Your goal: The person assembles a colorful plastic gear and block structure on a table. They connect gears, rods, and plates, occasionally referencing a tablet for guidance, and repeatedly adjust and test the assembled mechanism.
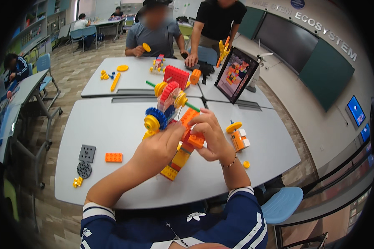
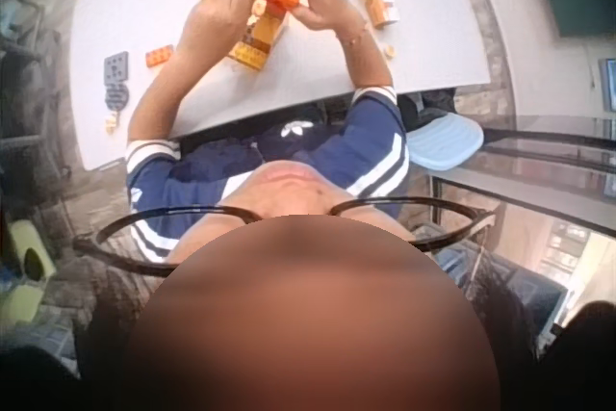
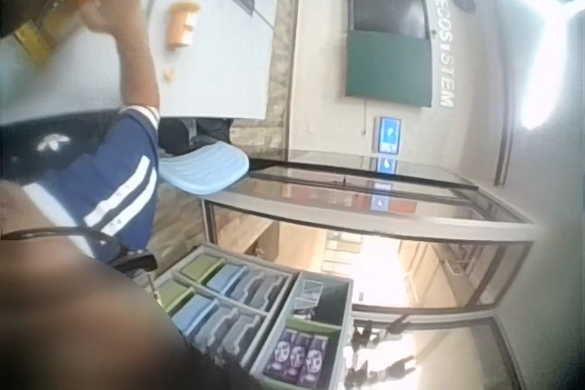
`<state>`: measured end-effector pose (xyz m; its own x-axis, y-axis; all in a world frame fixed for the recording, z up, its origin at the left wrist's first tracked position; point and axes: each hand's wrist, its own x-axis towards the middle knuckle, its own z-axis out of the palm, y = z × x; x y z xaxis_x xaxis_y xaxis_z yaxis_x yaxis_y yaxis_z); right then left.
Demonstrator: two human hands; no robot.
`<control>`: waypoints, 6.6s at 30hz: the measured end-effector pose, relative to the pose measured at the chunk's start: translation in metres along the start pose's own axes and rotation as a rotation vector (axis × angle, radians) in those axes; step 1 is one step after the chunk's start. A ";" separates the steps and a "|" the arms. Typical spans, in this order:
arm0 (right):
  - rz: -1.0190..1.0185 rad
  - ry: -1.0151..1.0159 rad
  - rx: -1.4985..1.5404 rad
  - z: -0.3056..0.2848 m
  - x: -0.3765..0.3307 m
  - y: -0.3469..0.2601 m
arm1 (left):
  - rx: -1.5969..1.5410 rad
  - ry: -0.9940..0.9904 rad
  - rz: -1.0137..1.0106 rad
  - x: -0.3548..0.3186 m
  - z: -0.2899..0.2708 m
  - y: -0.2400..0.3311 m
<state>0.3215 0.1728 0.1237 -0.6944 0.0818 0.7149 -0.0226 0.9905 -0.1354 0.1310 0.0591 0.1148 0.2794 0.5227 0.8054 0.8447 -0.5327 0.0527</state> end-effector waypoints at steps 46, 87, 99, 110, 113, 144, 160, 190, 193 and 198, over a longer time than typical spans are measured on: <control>-0.053 0.111 0.016 0.004 -0.007 0.010 | -0.010 -0.080 0.007 0.003 0.000 -0.007; 0.036 0.226 -0.035 0.015 -0.015 -0.003 | -0.169 -0.003 -0.120 -0.002 0.006 0.005; 0.021 0.234 -0.017 0.016 -0.015 0.000 | -0.084 -0.037 0.012 0.001 0.006 -0.009; -0.020 0.260 0.023 0.016 -0.015 0.003 | -0.064 -0.099 0.042 0.001 0.001 -0.012; -0.027 0.266 0.041 0.015 -0.014 0.004 | -0.065 -0.094 0.045 0.001 0.002 -0.013; 0.048 0.170 -0.011 0.009 -0.013 -0.005 | 0.259 -0.082 0.211 0.005 0.010 -0.006; 0.130 0.038 -0.251 0.016 0.000 -0.010 | 0.151 -0.023 0.164 0.004 0.014 -0.008; 0.358 -0.058 0.080 -0.062 -0.026 0.009 | -0.176 -0.156 0.044 0.007 -0.008 0.000; 0.689 0.152 -0.095 -0.089 -0.058 0.042 | -0.204 -0.212 0.044 0.008 -0.015 -0.003; 1.350 -0.078 -0.535 -0.084 -0.150 0.089 | -0.415 -0.213 -0.061 0.009 -0.022 -0.005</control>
<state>0.4839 0.2575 0.0618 -0.0065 0.9773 0.2119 0.9201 0.0888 -0.3814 0.1194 0.0518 0.1342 0.3590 0.6634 0.6565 0.6204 -0.6951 0.3631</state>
